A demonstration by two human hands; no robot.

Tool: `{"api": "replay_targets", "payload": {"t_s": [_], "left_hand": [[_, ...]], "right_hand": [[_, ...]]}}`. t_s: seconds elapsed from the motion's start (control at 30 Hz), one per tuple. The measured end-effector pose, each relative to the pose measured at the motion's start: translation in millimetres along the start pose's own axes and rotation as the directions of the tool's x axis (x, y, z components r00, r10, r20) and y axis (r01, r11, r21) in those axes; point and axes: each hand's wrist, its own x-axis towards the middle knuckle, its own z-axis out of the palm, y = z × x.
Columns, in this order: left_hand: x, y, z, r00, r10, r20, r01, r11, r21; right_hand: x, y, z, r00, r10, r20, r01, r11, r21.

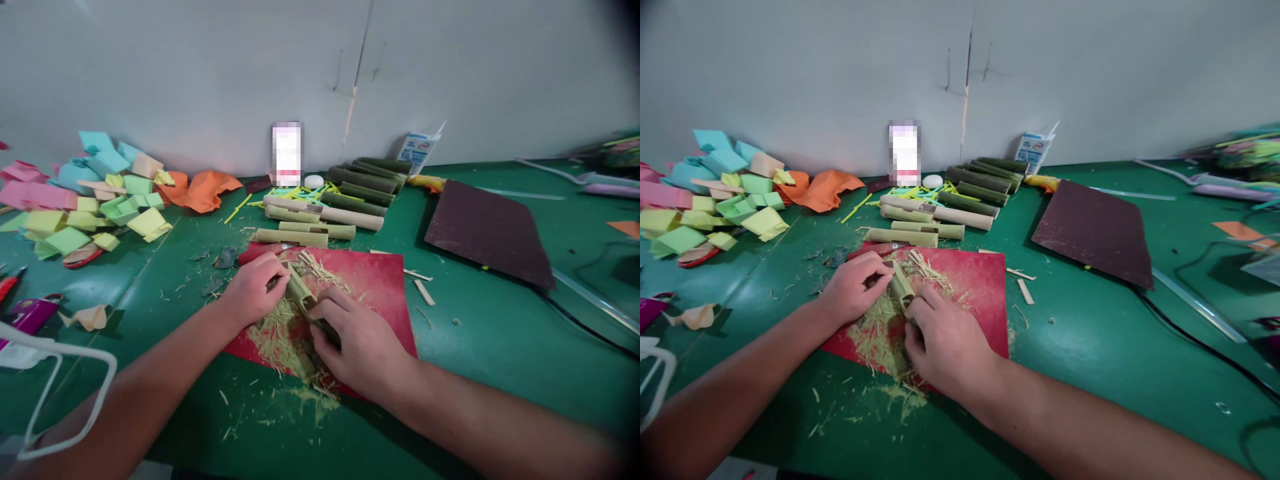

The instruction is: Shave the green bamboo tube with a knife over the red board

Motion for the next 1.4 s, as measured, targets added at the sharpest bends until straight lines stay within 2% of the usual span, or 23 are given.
{"api": "replay_targets", "payload": {"t_s": [0.17, 0.37, 0.57, 0.7, 0.83, 0.97, 1.1, 1.23, 1.33, 1.4], "left_hand": [[0, -4, 0.6, 1.000, 0.005, -0.007, -0.005, 1.000, 0.005], [1, -7, -0.8, 0.997, -0.022, -0.069, 0.025, 0.998, 0.051], [-4, 5, -0.3, 0.998, 0.036, 0.054, -0.035, 0.999, -0.035], [-3, 3, 0.7, 1.000, 0.009, -0.029, -0.010, 1.000, -0.013], [-4, 6, 3.2, 0.997, 0.057, 0.047, -0.055, 0.997, -0.045], [-5, 8, 5.3, 0.999, 0.033, -0.009, -0.034, 0.999, -0.029], [-6, 9, 5.8, 0.995, 0.073, 0.071, -0.067, 0.995, -0.077], [-5, 8, 5.8, 0.999, 0.048, -0.018, -0.049, 0.997, -0.056], [-5, 9, 6.3, 0.996, 0.071, 0.056, -0.067, 0.996, -0.063], [-5, 9, 6.2, 0.997, 0.062, 0.052, -0.059, 0.996, -0.060]], "right_hand": [[0, -1, -1, 1.000, 0.003, 0.005, -0.003, 1.000, -0.008], [0, -1, -1, 1.000, 0.003, -0.006, -0.003, 1.000, 0.009], [1, 1, 1, 1.000, -0.006, 0.013, 0.005, 0.999, 0.043], [1, 0, 0, 1.000, -0.002, -0.001, 0.002, 1.000, 0.022], [1, -1, -1, 1.000, -0.005, 0.000, 0.005, 1.000, 0.006], [1, -1, -1, 1.000, -0.006, -0.008, 0.006, 1.000, 0.008], [1, 0, 0, 1.000, 0.001, 0.017, -0.001, 1.000, 0.025], [1, 0, 1, 1.000, 0.006, 0.013, -0.006, 0.999, 0.040], [1, 0, 0, 1.000, 0.001, 0.012, -0.001, 0.999, 0.036], [1, 0, 0, 1.000, 0.000, 0.009, -0.001, 0.999, 0.036]]}}
